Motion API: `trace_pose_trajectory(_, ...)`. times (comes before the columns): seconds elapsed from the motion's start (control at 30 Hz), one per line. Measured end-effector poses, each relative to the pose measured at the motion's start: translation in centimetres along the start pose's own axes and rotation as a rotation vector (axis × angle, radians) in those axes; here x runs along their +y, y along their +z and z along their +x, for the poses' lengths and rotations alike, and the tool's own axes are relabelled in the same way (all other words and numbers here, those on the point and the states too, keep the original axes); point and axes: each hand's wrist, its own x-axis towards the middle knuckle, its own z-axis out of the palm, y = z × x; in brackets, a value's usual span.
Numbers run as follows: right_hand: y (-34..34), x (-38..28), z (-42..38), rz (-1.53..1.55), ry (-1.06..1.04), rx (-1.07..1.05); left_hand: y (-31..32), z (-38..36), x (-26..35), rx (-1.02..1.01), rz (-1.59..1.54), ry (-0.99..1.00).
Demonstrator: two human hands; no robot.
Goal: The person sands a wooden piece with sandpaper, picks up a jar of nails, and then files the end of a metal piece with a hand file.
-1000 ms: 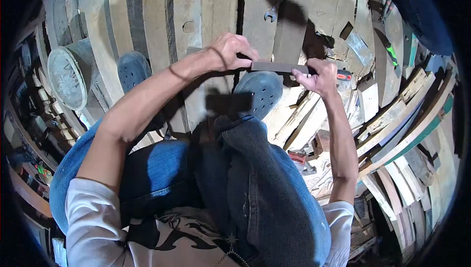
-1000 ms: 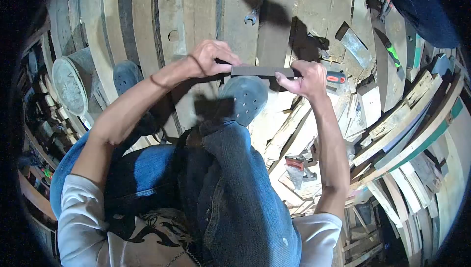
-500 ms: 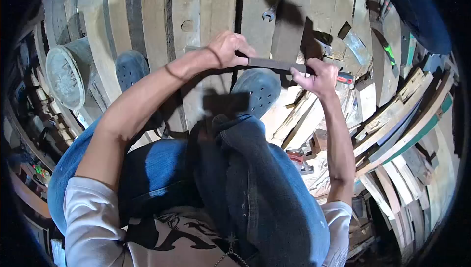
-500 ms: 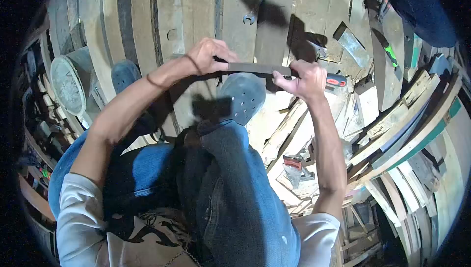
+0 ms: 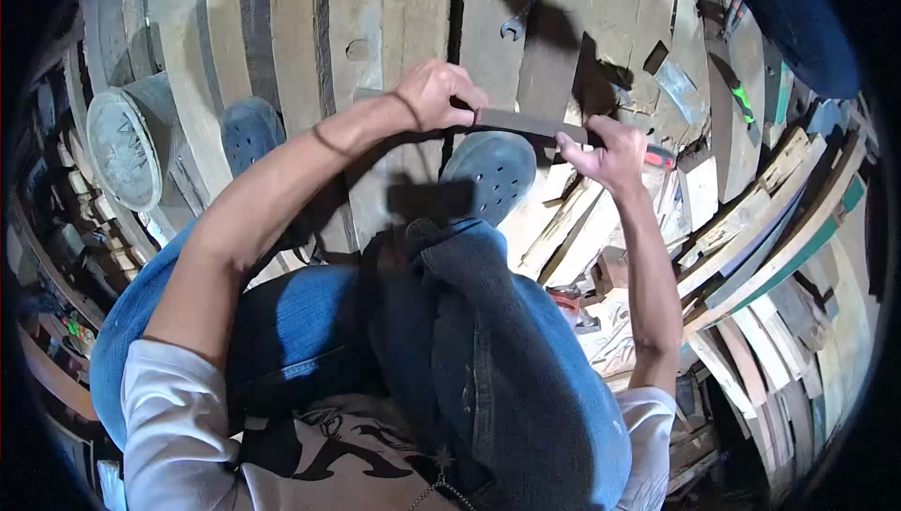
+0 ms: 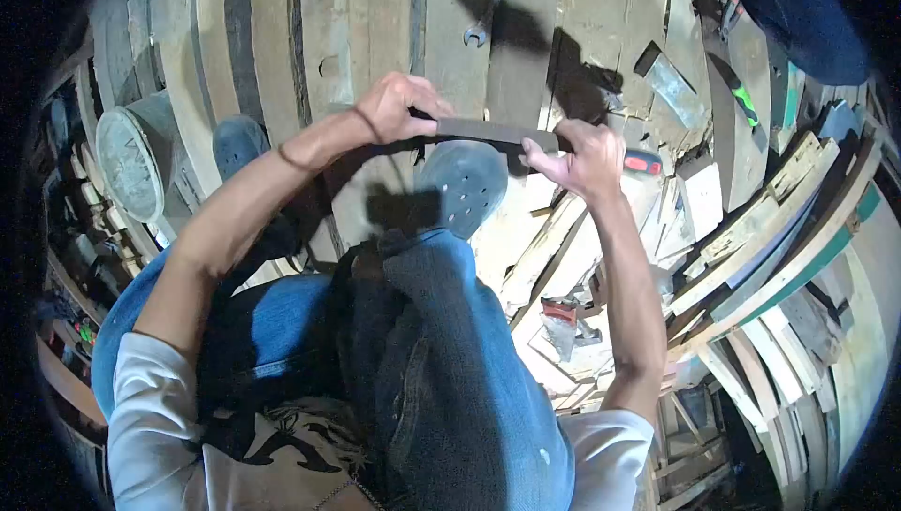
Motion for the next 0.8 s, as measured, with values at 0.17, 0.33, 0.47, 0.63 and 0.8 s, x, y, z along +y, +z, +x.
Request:
trace_pose_trajectory(0.17, -0.3, 0.0, 0.1, 0.054, -0.045, 0.028, -0.3, -0.1, 0.0, -0.005, 0.002, -0.032)
trace_pose_trajectory(0.33, -0.6, 0.4, -0.2, 0.032, -0.102, 0.104, -0.1, -0.4, 0.3, -0.016, -0.009, -0.079)
trace_pose_trajectory(0.47, -0.3, 0.0, -0.3, -0.015, 0.037, -0.028, -0.1, -0.1, 0.2, -0.015, 0.022, -0.065)
trace_pose_trajectory(0.63, -0.3, -0.4, -0.3, 0.025, -0.068, 0.071, -0.5, -0.4, 0.2, -0.018, -0.033, -0.067)
trace_pose_trajectory(0.8, -0.6, -0.4, 0.0, -0.030, -0.129, 0.142, -0.3, -0.2, 0.2, -0.010, -0.003, -0.059)
